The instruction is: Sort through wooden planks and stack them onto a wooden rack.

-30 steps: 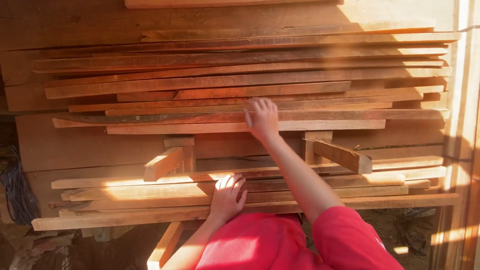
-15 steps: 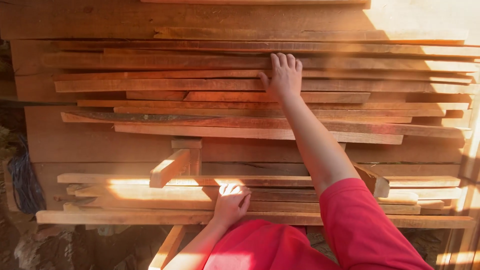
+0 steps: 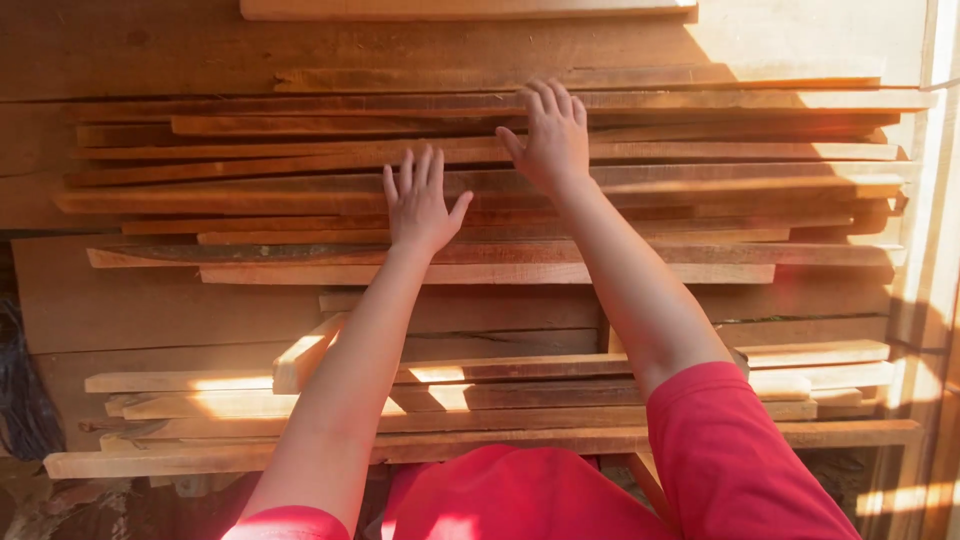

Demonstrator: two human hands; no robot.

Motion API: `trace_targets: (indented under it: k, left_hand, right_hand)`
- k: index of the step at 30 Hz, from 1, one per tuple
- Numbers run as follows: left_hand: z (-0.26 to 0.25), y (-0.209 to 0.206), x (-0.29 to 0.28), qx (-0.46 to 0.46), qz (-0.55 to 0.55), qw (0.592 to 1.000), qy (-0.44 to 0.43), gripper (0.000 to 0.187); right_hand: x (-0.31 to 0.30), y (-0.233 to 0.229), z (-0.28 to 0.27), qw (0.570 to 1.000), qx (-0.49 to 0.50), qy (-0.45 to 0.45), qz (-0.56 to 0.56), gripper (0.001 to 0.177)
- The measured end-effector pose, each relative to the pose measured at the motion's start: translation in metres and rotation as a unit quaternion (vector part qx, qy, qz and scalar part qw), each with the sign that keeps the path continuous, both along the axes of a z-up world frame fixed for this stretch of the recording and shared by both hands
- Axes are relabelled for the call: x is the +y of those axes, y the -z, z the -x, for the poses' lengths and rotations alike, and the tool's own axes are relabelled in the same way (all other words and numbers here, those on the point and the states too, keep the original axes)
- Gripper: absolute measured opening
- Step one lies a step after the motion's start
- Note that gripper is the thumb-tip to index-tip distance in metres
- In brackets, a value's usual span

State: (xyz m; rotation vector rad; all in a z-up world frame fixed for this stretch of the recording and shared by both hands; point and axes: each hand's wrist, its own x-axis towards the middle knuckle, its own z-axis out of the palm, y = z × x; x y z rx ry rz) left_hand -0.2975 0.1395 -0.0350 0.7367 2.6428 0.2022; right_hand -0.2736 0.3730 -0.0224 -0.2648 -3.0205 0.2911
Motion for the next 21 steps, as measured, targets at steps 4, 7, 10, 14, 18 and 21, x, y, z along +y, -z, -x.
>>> trace_targets:
  k: [4,7,10,14,18,21]
  left_hand:
    - [-0.02,0.017,-0.024,-0.058,0.021,0.998,0.016,0.08]
    - [-0.046,0.025,-0.035,-0.028,-0.081,0.996,-0.024,0.074]
    - [-0.063,0.028,-0.044,0.014,-0.133,0.99,-0.047,0.061]
    - [-0.056,0.013,-0.04,0.041,-0.15,0.985,-0.082,0.051]
    - [-0.043,-0.001,-0.039,0.005,-0.147,0.986,-0.082,0.062]
    - [-0.027,-0.026,-0.03,0.003,-0.124,0.991,-0.054,0.085]
  right_hand:
    - [0.008,0.005,0.02,0.988,-0.142,0.031,0.05,0.088]
    - [0.009,0.003,0.018,0.988,-0.15,0.032,0.018,0.086]
    - [0.005,0.017,0.009,0.99,-0.136,0.011,0.025,0.056]
    - [0.014,0.063,-0.003,0.994,-0.104,-0.017,-0.001,0.059]
    - [0.009,0.066,-0.029,0.994,-0.077,-0.081,0.017,0.043]
    - [0.0,0.02,-0.059,0.99,-0.078,-0.105,0.045,0.042]
